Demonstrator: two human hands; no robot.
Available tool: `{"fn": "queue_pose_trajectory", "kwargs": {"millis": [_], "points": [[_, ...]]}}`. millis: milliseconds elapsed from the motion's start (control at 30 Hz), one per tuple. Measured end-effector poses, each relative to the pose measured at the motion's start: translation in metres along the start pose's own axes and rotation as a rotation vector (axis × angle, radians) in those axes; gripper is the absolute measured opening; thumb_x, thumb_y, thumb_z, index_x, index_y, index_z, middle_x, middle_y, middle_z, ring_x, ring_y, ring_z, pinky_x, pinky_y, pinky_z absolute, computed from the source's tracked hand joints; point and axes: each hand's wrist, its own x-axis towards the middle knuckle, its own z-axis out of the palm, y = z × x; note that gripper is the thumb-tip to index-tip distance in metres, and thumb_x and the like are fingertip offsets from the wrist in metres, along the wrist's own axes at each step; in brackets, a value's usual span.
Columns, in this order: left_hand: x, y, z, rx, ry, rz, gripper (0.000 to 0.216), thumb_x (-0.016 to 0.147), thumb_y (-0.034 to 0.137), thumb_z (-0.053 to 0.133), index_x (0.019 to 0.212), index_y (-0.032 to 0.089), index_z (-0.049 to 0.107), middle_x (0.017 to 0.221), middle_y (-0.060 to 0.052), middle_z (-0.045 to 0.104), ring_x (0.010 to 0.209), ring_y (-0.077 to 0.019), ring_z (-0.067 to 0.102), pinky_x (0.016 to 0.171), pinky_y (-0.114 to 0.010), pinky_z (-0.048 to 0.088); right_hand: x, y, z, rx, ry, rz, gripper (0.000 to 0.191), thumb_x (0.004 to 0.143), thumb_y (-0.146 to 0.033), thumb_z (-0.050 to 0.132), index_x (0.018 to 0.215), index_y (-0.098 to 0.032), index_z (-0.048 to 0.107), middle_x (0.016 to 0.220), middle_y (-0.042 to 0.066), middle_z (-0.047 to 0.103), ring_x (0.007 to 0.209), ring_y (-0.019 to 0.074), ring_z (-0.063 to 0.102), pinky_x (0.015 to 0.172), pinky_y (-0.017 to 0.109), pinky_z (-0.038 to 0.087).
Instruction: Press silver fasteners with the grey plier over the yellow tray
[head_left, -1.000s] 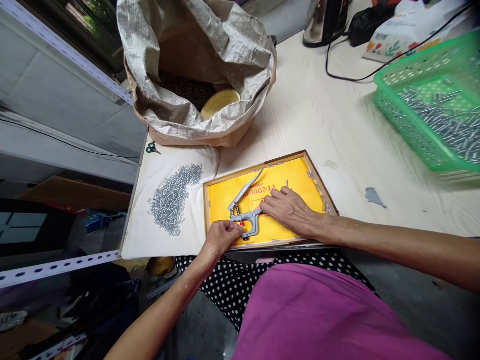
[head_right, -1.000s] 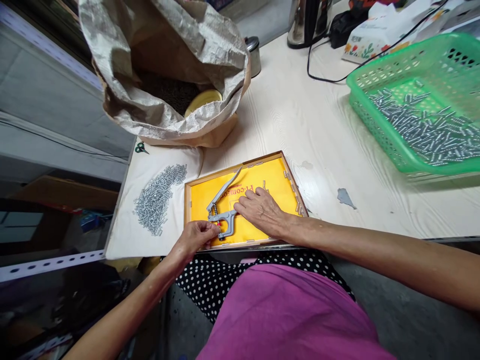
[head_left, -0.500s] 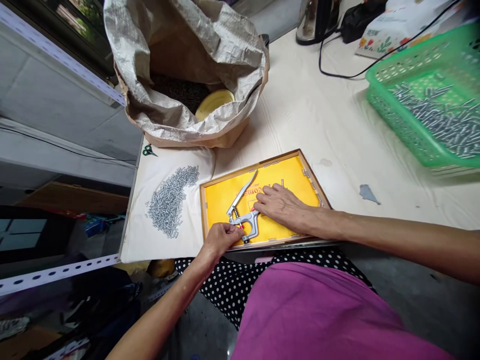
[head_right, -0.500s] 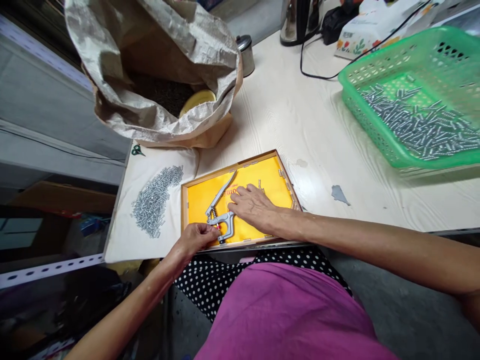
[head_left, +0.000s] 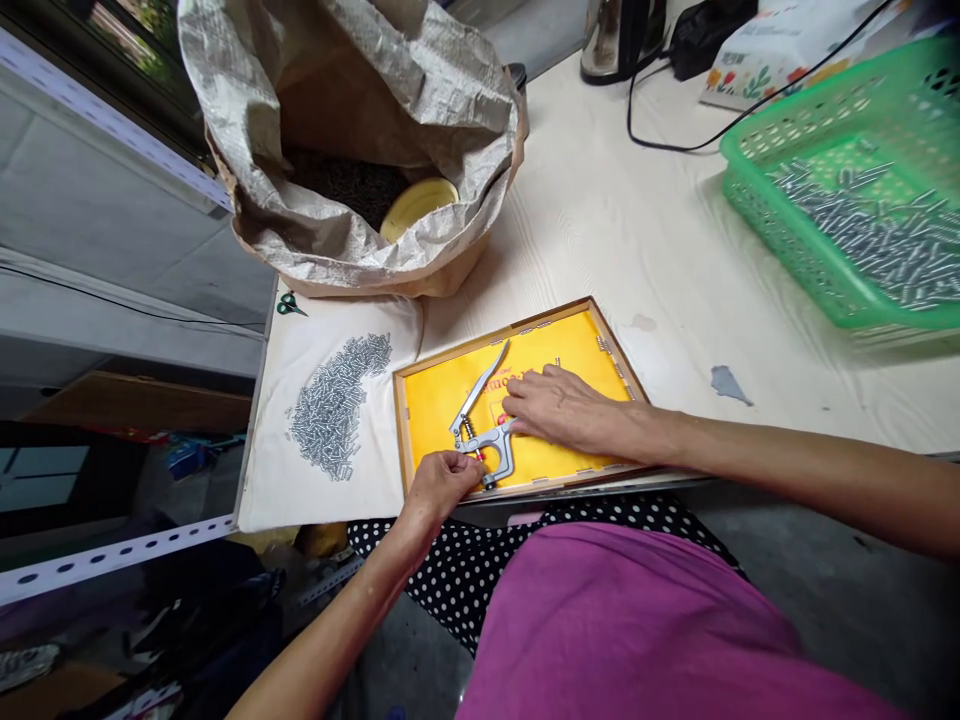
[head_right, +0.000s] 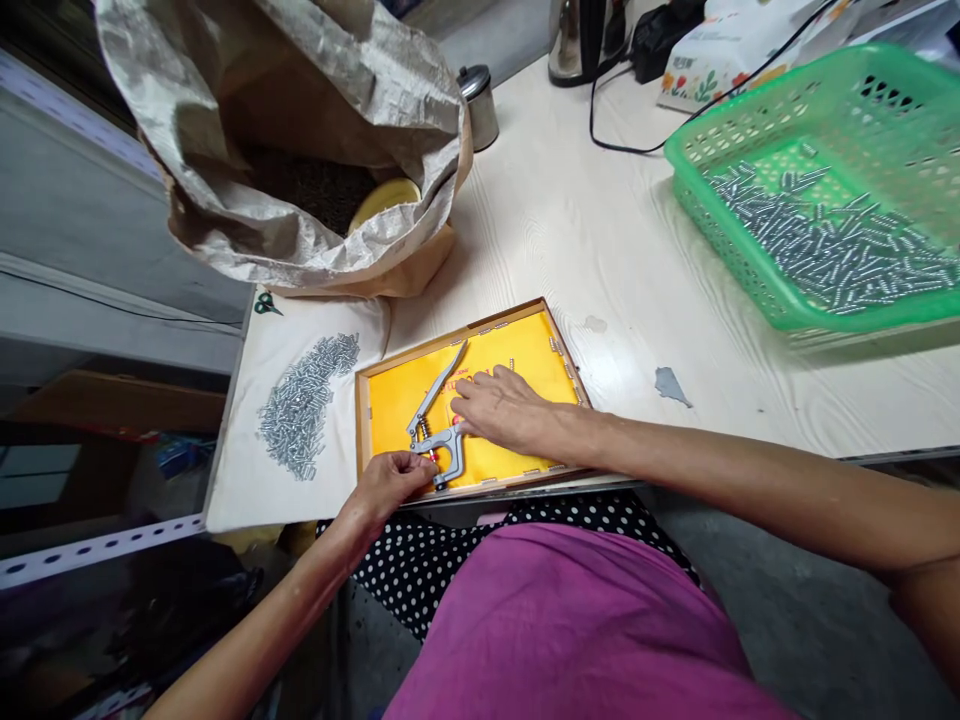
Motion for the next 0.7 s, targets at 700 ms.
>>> {"fn": "queue_pose_trajectory", "kwargs": {"millis": [700], "points": [[-0.006, 0.002, 0.010, 0.049, 0.063, 0.017, 0.034, 0.060, 0.048, 0.071, 0.057, 0.016, 0.061, 0.051, 0.002, 0.052, 0.050, -0.0097, 0.041, 0.051, -0.023, 0.026, 0.043, 0.029, -0.016, -0.124, -0.035, -0.141, 0.040, 0.093, -0.050, 0.059, 0.114, -0.016, 0.065, 0.105, 0.011, 0.067, 0.106, 0.0300, 0.049, 0.089, 0.046, 0.036]]}}
